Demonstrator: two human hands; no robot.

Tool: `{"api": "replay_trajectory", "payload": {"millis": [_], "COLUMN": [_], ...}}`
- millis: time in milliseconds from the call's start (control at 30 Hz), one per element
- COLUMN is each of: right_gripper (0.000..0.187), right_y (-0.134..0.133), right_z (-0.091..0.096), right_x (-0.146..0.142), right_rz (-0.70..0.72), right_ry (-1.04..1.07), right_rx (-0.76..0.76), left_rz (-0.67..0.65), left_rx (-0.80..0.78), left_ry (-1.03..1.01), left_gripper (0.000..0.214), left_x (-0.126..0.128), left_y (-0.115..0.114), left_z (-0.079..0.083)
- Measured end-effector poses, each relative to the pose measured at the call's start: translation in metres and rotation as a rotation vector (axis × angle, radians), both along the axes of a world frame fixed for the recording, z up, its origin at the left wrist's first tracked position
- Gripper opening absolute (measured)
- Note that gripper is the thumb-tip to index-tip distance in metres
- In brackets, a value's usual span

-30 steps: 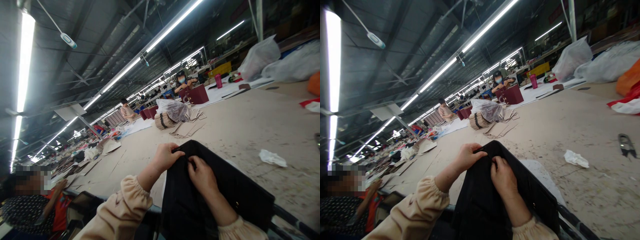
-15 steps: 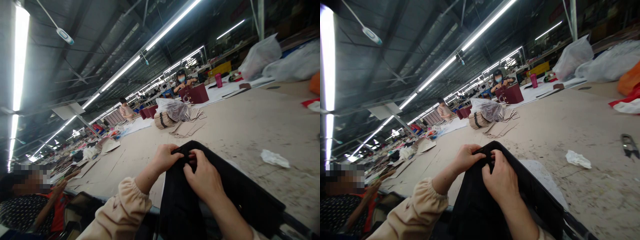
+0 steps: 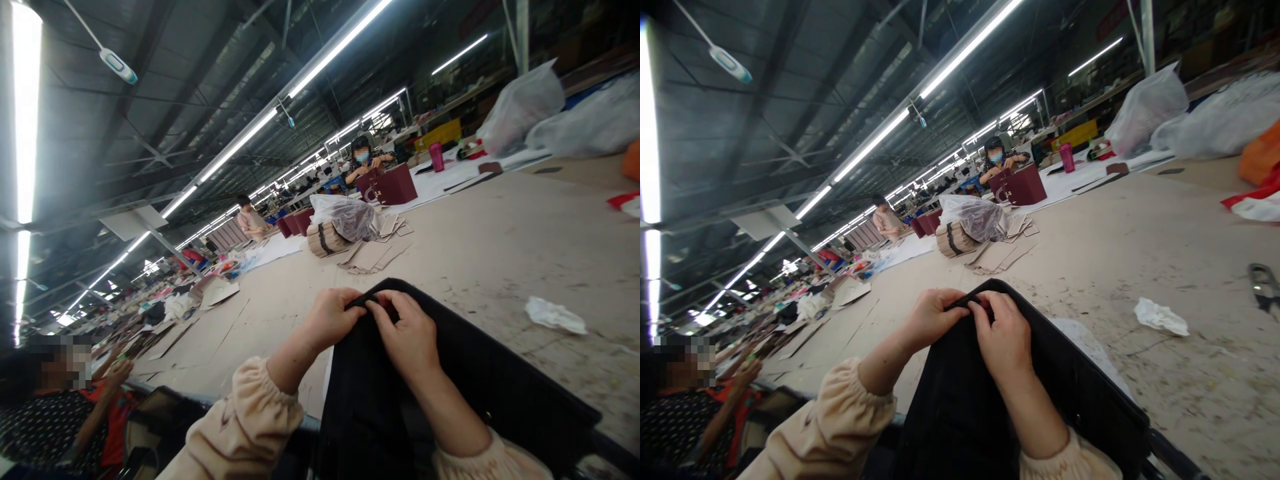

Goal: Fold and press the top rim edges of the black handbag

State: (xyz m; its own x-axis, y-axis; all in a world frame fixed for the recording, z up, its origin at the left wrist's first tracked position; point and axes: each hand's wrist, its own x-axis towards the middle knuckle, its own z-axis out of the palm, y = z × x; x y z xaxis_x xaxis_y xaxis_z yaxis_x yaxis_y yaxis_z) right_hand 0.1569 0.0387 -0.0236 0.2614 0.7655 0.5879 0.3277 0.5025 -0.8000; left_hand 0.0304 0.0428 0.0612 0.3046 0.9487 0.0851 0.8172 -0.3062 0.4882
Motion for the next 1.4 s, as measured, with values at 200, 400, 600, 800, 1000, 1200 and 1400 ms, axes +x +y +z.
{"api": "replay_trajectory", "payload": {"millis": [200, 400, 600, 800, 1000, 1200, 1400], "right_gripper": [0.013, 0.016, 0.014, 0.011, 0.013, 0.012, 0.014], "right_y": [0.0048, 0.0045, 0.0051, 0.0055, 0.0049, 0.006, 0.0064], "right_z": [-0.0021, -0.0009, -0.0013, -0.0015, 0.0007, 0.0018, 0.0001], "right_x": [0.0004, -0.0005, -0.0016, -0.0013, -0.0008, -0.0014, -0.0022], "right_rz": [-0.005, -0.028, -0.032, -0.036, -0.04, -0.044, -0.03], "right_ry": [0.021, -0.02, -0.034, -0.03, -0.027, -0.019, -0.011], "right_rx": [0.019, -0.004, -0.007, -0.011, -0.017, -0.018, -0.021], "left_rz": [-0.01, -0.027, -0.051, -0.063, -0.03, 0.034, 0.031], "left_rx": [-0.001, -0.032, -0.032, -0.068, -0.121, -0.06, -0.054], "left_ry": [0.009, 0.003, 0.013, -0.001, -0.088, -0.09, -0.092], "left_gripper": [0.015, 0.013, 0.011, 0.014, 0.015, 0.019, 0.021], "left_x": [-0.0002, 0.0001, -0.0003, -0.0005, -0.0001, 0.0028, 0.0011], "left_y": [0.0008, 0.0002, -0.0008, -0.0007, -0.0019, -0.0024, -0.0016], "left_z": [0.0003, 0.0028, 0.0061, 0.0062, 0.0025, 0.0004, -0.0018]}}
